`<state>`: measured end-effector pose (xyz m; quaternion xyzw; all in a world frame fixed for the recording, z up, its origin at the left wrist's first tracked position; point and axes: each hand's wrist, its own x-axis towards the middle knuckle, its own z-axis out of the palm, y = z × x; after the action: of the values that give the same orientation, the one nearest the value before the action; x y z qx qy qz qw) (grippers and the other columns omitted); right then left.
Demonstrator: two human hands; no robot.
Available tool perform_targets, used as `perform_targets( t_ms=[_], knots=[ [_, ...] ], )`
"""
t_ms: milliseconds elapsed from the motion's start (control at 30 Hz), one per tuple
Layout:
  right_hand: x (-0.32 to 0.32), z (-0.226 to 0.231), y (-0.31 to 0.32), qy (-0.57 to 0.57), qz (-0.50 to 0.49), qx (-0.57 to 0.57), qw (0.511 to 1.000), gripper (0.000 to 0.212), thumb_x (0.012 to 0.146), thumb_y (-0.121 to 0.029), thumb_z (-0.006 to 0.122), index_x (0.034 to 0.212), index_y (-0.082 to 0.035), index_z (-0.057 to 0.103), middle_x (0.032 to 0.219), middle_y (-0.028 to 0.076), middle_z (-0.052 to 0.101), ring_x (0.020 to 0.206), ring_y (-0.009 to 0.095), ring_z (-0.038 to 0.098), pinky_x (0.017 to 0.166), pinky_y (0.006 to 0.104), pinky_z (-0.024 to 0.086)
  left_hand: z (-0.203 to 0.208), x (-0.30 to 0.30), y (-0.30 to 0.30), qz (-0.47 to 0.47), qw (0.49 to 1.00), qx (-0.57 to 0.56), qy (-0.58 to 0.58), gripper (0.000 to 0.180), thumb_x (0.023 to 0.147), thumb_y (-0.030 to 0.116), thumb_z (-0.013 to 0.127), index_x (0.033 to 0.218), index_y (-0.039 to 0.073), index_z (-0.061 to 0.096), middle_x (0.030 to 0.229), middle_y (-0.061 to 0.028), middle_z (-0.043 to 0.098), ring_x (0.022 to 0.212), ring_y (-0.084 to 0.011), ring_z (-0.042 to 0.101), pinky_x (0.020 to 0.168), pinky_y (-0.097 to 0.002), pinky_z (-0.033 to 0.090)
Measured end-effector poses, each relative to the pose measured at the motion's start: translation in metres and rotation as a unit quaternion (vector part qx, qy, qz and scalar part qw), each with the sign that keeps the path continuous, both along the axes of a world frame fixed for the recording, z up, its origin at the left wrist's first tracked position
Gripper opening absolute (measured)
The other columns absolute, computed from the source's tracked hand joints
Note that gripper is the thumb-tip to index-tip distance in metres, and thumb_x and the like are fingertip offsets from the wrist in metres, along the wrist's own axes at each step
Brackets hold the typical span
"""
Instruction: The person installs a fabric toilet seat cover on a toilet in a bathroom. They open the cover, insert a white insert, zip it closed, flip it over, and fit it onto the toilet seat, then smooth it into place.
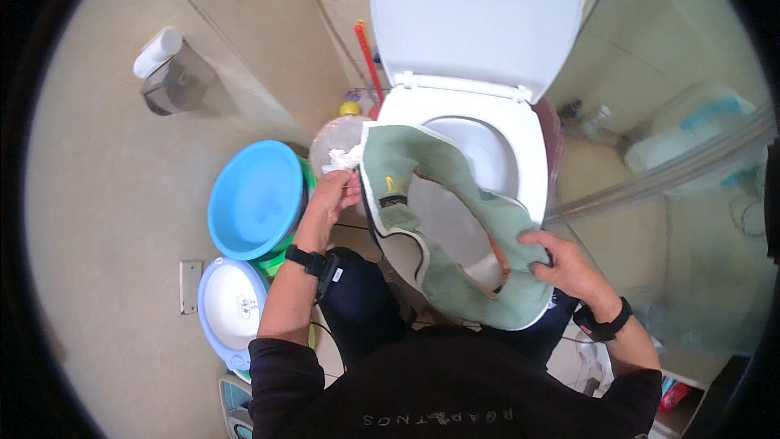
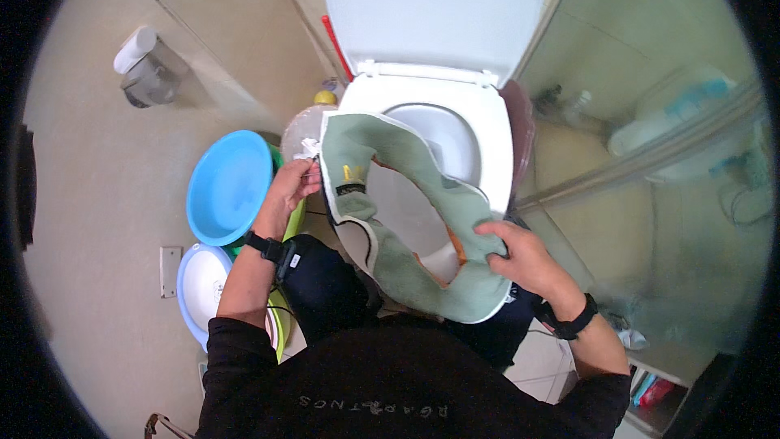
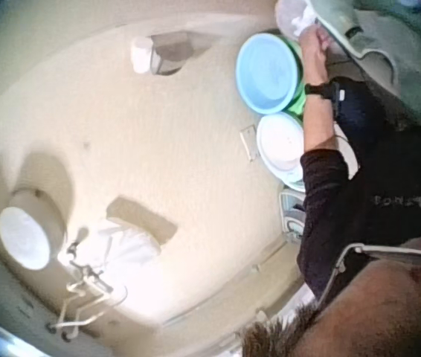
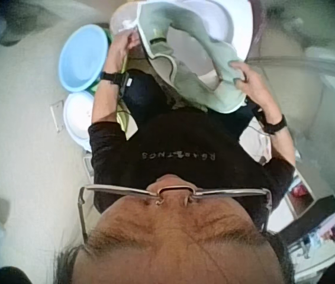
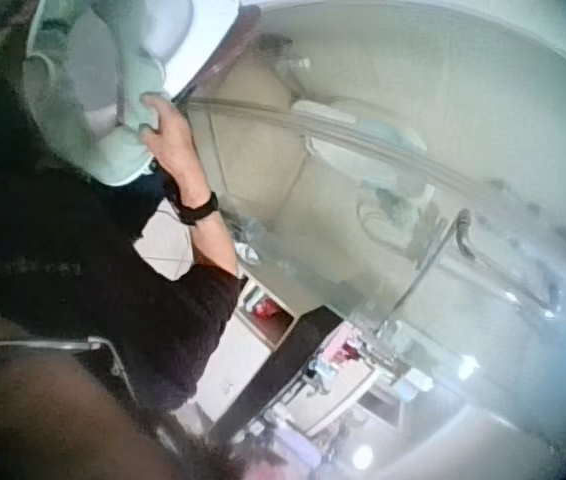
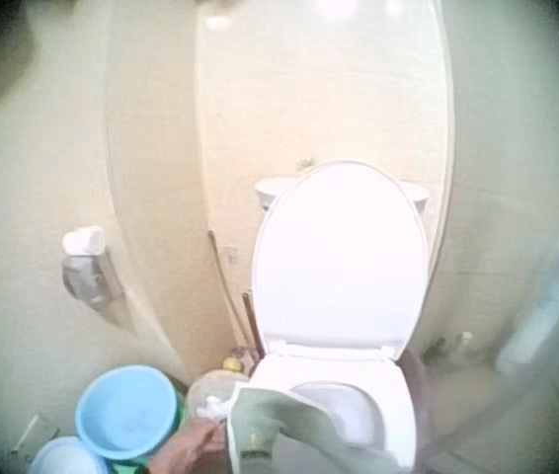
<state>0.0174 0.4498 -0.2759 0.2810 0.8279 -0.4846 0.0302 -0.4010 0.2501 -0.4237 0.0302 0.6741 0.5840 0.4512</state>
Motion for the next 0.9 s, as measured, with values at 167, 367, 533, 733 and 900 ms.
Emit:
perform_targets(
  t_ms=[167,367,533,733,900],
  knots=[
    [0.006,0.006,-0.028,0.007,0.069,0.145,0.987,0.044,0.075,-0.004,0.064,0.118,-0.012,0.060,0.105,0.013,0.060,0.101,0.033,0.058,0.085,0.0406,0.050,0.021,0.014,0.024,0.036,0.885,-0.004,0.464,0.020,0.093,0.018,0.063,0.108,0.005,0.061,0.095,-0.0023,0.063,0.078,-0.0129,0.060,0.064,-0.0262,0.050],
    [0.007,-0.023,-0.062,0.089,-0.052,0.013,0.995,0.046,0.076,0.000,0.057,0.121,-0.007,0.058,0.107,0.014,0.058,0.100,0.032,0.057,0.084,0.0390,0.048,0.078,0.115,0.062,-0.118,0.981,0.073,-0.136,0.045,0.095,0.043,0.058,0.119,0.004,0.058,0.115,-0.0116,0.063,0.101,-0.0271,0.062,0.091,-0.0408,0.049],
    [0.008,-0.041,-0.073,0.176,-0.056,-0.007,0.983,0.044,0.079,-0.001,0.055,0.123,-0.005,0.058,0.114,0.011,0.058,0.104,0.025,0.057,0.091,0.0325,0.045,0.052,0.179,0.097,-0.042,0.974,-0.069,-0.211,0.060,0.094,0.039,0.060,0.134,-0.003,0.043,0.139,-0.0218,0.045,0.121,-0.0358,0.052,0.103,-0.0472,0.043],
    [-0.010,-0.065,-0.084,0.229,-0.122,-0.243,0.935,0.045,0.083,-0.003,0.054,0.127,-0.005,0.054,0.122,0.009,0.057,0.111,0.016,0.054,0.096,0.0299,0.043,0.025,0.167,0.127,-0.034,0.983,-0.019,-0.179,0.038,0.087,0.006,0.063,0.124,0.000,0.053,0.115,-0.0156,0.063,0.099,-0.0302,0.064,0.083,-0.0464,0.057],
    [-0.034,-0.087,-0.093,0.248,-0.175,-0.397,0.866,0.046,0.083,-0.009,0.058,0.128,-0.005,0.051,0.117,0.011,0.057,0.107,0.017,0.054,0.093,0.0300,0.044,0.039,0.151,0.125,-0.039,0.991,-0.005,0.125,0.033,0.084,0.002,0.064,0.116,-0.003,0.059,0.106,-0.0136,0.066,0.091,-0.0254,0.065,0.078,-0.0401,0.054]
  ],
)
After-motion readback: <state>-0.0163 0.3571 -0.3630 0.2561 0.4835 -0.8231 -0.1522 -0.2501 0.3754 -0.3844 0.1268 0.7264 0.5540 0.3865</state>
